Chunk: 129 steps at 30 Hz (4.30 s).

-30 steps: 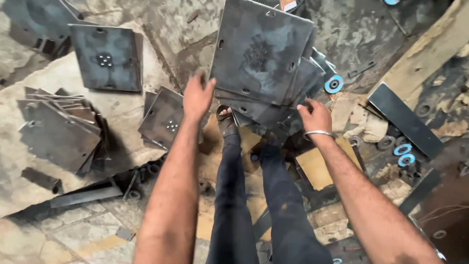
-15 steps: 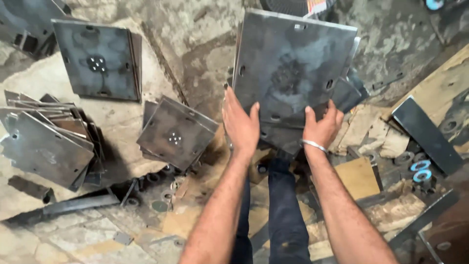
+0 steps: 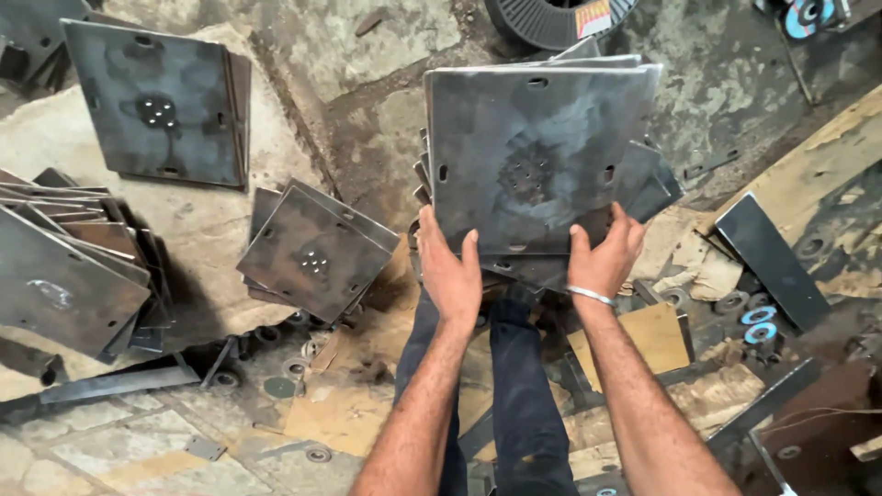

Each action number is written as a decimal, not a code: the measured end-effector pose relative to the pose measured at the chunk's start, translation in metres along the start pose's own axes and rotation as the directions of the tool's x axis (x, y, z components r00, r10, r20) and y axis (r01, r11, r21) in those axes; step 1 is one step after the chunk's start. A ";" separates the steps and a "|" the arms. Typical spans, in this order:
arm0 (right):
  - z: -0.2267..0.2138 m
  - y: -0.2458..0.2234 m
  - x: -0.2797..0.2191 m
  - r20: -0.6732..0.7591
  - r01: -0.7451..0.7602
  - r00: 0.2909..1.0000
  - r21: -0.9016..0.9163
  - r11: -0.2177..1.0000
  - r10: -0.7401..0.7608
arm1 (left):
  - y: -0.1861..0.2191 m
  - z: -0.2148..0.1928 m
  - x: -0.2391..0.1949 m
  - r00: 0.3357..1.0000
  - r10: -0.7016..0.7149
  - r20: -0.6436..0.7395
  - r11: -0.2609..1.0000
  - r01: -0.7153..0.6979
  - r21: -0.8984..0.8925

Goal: The person sits on the workshop floor and stacks square punched metal plates one at a time, picking each plate from the surrounding floor and aligning it onto a growing pile on their lap, then places the finished stack onto a wooden board beside them.

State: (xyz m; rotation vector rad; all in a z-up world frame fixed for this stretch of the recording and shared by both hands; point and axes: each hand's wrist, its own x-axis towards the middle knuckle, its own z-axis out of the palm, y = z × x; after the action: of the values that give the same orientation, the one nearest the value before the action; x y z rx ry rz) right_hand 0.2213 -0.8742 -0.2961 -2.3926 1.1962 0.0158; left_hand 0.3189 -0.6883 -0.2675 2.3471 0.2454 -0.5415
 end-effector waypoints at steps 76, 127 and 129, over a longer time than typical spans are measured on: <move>-0.057 0.052 0.046 0.334 0.612 0.749 -0.017 0.791 -0.572 | -0.059 -0.040 0.015 0.830 0.508 0.230 0.775 -0.557 0.298; -0.050 0.076 0.052 0.392 0.734 0.656 -0.134 0.666 -0.645 | -0.073 -0.036 0.015 0.773 0.496 0.396 0.734 -0.617 0.284; -0.050 0.076 0.049 0.380 0.701 0.689 -0.137 0.700 -0.617 | -0.074 -0.034 0.016 0.758 0.562 0.330 0.714 -0.647 0.269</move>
State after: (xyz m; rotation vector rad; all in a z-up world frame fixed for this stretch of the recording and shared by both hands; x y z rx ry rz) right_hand 0.1847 -0.9708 -0.2917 -2.7979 0.1239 0.3299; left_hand 0.3197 -0.6110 -0.2963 2.4895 -0.7963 -0.5399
